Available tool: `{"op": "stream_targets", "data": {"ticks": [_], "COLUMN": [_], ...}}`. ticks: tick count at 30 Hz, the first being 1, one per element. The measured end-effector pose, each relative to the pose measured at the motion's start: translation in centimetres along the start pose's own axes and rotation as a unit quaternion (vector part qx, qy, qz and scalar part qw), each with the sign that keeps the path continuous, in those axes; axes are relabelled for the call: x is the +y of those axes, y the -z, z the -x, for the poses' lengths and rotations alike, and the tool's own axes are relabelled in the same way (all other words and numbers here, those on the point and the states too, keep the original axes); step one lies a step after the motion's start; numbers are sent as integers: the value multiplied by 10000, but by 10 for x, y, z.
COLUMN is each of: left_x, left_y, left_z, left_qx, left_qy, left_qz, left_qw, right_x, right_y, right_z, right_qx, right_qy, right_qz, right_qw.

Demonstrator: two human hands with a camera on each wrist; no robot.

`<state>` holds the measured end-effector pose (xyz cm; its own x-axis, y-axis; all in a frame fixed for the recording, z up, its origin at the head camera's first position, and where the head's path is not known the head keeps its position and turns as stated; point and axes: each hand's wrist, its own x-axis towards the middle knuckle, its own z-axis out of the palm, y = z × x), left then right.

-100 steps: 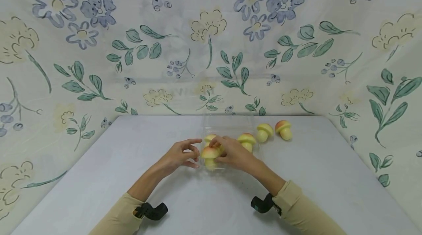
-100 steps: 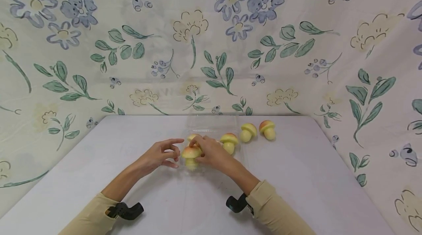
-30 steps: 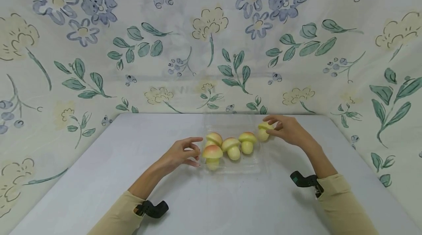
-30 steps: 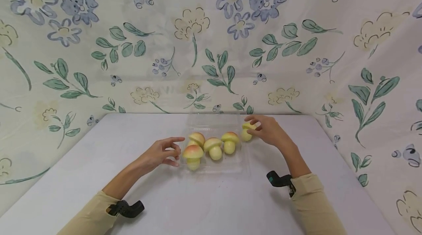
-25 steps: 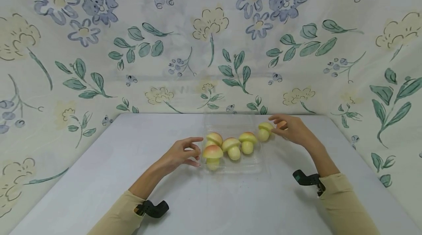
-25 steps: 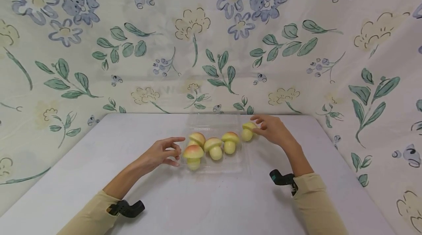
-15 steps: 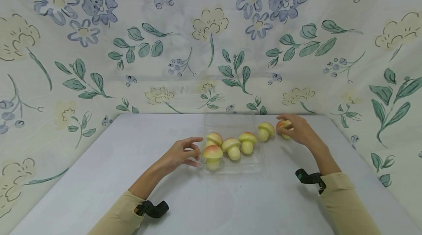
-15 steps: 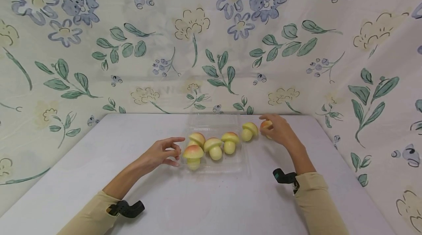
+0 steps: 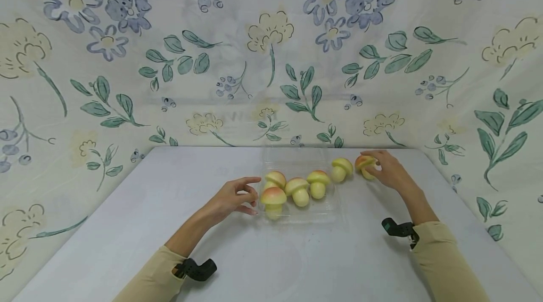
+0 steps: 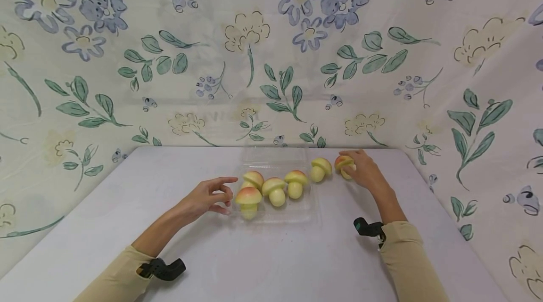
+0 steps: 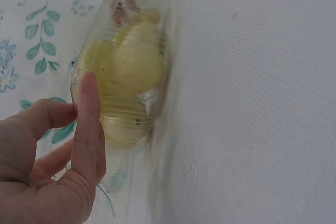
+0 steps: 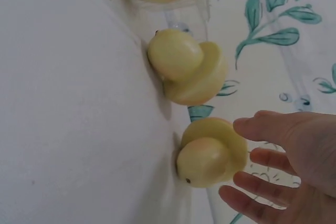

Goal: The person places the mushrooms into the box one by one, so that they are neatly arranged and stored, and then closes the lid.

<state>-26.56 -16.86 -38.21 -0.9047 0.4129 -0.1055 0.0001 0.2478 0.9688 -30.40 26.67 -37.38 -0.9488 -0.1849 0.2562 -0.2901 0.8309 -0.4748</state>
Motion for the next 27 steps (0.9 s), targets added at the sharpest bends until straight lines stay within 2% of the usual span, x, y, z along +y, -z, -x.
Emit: {"op": "stream_targets", "data": {"ticks": [16,27], "left_x": [-1,-2], "left_y": [0,0], "left_z": [-1,-2], "left_qx": [29,12], "left_qy": [8,-25], "left_qz": [-79,-54], "left_qw": [10000,10000], "right_x": [11,13], "right_y": [-3,-7], "right_z": [4,3], "right_qx": [-407,-195], "right_qy": [-547,-788], "right_qz": [219,-17], "right_qw": [9974,9967]}}
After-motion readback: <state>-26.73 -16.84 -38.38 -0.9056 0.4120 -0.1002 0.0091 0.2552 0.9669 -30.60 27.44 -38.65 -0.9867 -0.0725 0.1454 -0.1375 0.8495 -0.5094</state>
